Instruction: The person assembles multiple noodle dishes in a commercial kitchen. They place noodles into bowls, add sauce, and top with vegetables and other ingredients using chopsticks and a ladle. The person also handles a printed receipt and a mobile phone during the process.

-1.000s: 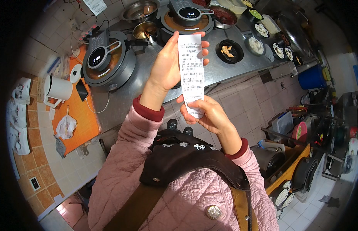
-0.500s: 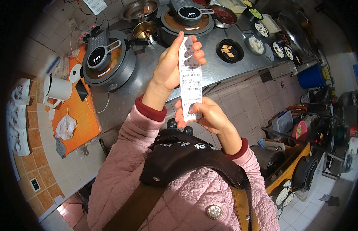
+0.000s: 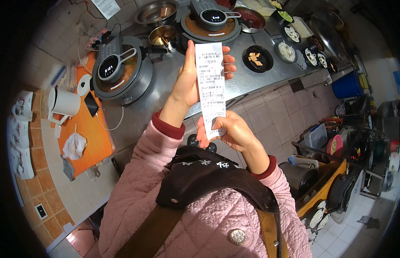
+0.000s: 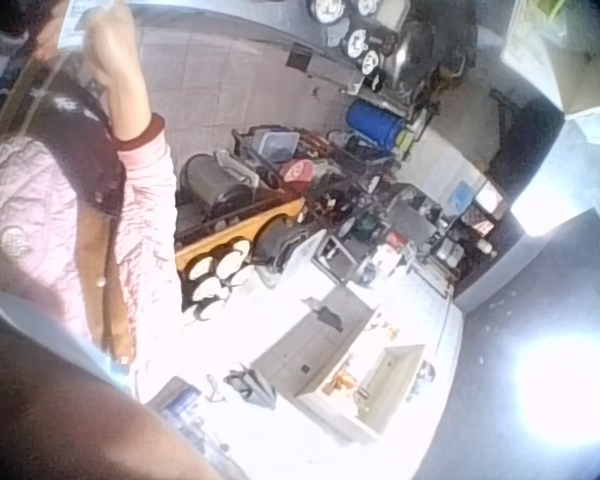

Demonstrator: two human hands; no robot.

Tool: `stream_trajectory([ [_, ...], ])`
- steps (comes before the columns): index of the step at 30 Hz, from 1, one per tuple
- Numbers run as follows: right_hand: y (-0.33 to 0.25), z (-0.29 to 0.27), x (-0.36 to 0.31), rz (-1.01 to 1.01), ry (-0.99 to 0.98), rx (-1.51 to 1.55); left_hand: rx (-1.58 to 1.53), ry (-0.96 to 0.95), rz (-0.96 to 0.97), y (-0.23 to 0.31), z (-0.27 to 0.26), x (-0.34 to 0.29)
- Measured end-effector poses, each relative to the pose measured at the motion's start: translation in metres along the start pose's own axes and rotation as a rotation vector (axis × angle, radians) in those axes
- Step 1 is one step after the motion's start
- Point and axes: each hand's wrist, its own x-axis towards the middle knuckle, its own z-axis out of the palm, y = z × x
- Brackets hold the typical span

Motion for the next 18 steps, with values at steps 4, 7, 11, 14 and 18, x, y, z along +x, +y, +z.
stream_trajectory([
  [4,0.0,0.0,0.008,-0.009,-0.002,0.004,-0.099,-0.047,-0.015,-0.006,-0.007,-0.003],
  [7,0.001,-0.001,0.016,-0.014,-0.025,0.004,-0.15,-0.068,-0.005,-0.006,-0.013,-0.003],
  [11,0.003,0.001,0.027,-0.021,-0.019,0.008,-0.172,-0.067,0.022,0.0,-0.023,0.001],
  [14,0.002,0.004,0.032,-0.01,0.01,0.008,-0.169,-0.043,0.03,0.005,-0.031,0.005],
  [18,0.002,0.008,0.039,-0.005,0.055,0.013,-0.154,-0.062,0.06,0.008,-0.04,0.011],
])
